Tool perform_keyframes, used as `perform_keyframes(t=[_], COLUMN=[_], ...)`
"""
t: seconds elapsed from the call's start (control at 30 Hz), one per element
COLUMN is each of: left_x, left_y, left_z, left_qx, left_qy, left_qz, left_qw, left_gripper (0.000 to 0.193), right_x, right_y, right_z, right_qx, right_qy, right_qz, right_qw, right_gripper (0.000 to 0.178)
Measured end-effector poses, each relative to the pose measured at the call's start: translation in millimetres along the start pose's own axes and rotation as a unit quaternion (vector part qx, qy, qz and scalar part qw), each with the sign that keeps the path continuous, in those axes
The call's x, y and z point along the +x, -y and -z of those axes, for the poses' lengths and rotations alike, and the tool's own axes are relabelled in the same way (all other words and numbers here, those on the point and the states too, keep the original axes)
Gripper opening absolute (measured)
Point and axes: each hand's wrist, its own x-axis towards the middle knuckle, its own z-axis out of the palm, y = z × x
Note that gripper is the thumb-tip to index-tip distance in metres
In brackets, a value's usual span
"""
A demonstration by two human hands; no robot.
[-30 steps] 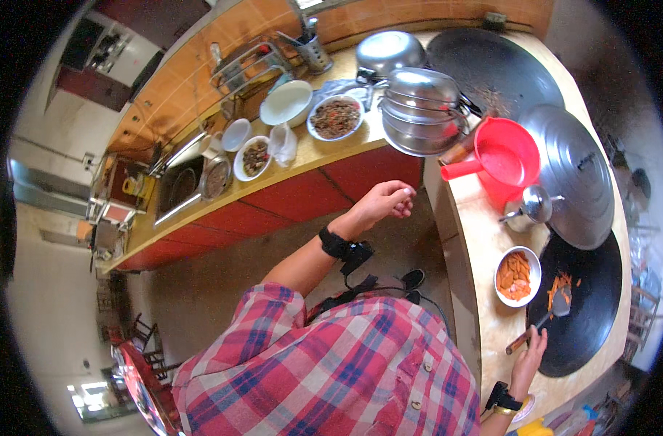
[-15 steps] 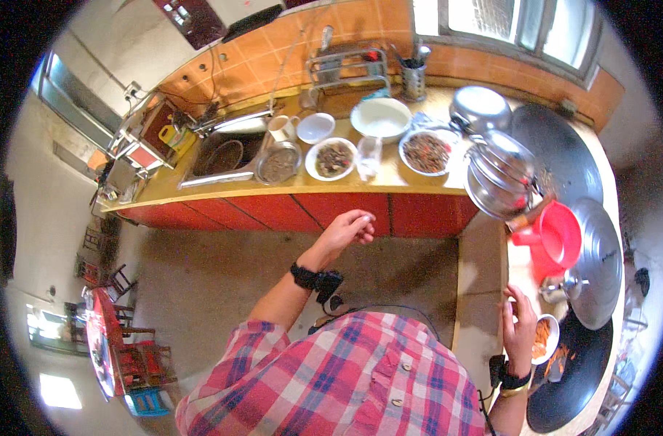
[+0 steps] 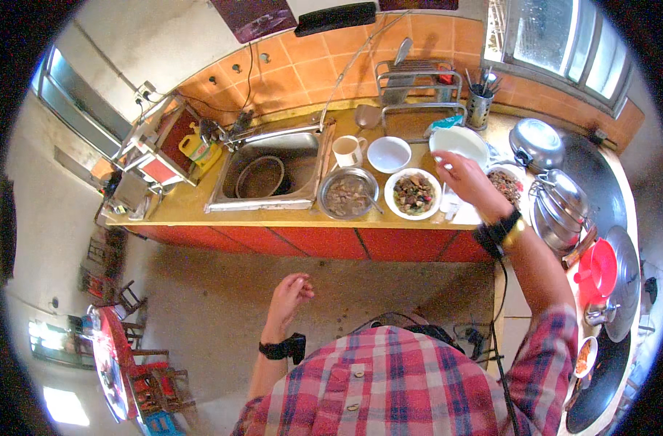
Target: The person transfers cooked green vegetables from a wok into a bowl and places it on a table. They then chop carrots on a cutting board and stir-fry them in the wok, adding water and covering the wok to cook.
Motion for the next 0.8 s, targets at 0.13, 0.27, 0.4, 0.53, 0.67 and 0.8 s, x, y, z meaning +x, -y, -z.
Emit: perform_keyframes(t=[0.13, 0.27, 0.4, 0.53, 0.67, 0.8], left_x=[-7.1, -20.1, -18.0, -4.7, 18.3, 51.8], left_y=[19.6, 23.6, 7.9, -5.2, -6.2, -5.9], left_z=[47.9, 74.6, 87.0, 90.3, 99.3, 117.4], left_qx=[-0.032, -0.053, -0.046, -0.074, -0.078, -0.095], left_qy=[-0.083, -0.181, -0.254, -0.301, -0.303, -0.272], left_qz=[0.028, 0.032, 0.044, 0.044, 0.045, 0.045], left_qw=[0.996, 0.981, 0.965, 0.950, 0.949, 0.957], left_gripper=[0.023, 0.023, 0.023, 0.022, 0.023, 0.024], right_x=[109.9, 193.3, 256.3, 290.5, 312.4, 318.0], right_y=[-34.0, -75.6, -117.7, -150.3, -167.7, -164.8], right_z=[-58.3, -120.0, -171.9, -219.2, -236.1, -221.5], right_qx=[-0.075, -0.158, -0.200, -0.247, -0.232, -0.162], right_qy=[0.040, 0.107, 0.176, 0.156, 0.153, 0.161], right_qz=[0.031, 0.040, -0.012, 0.007, -0.040, 0.095], right_qw=[0.996, 0.981, 0.964, 0.956, 0.960, 0.969], right_gripper=[0.034, 0.038, 0.038, 0.034, 0.024, 0.015])
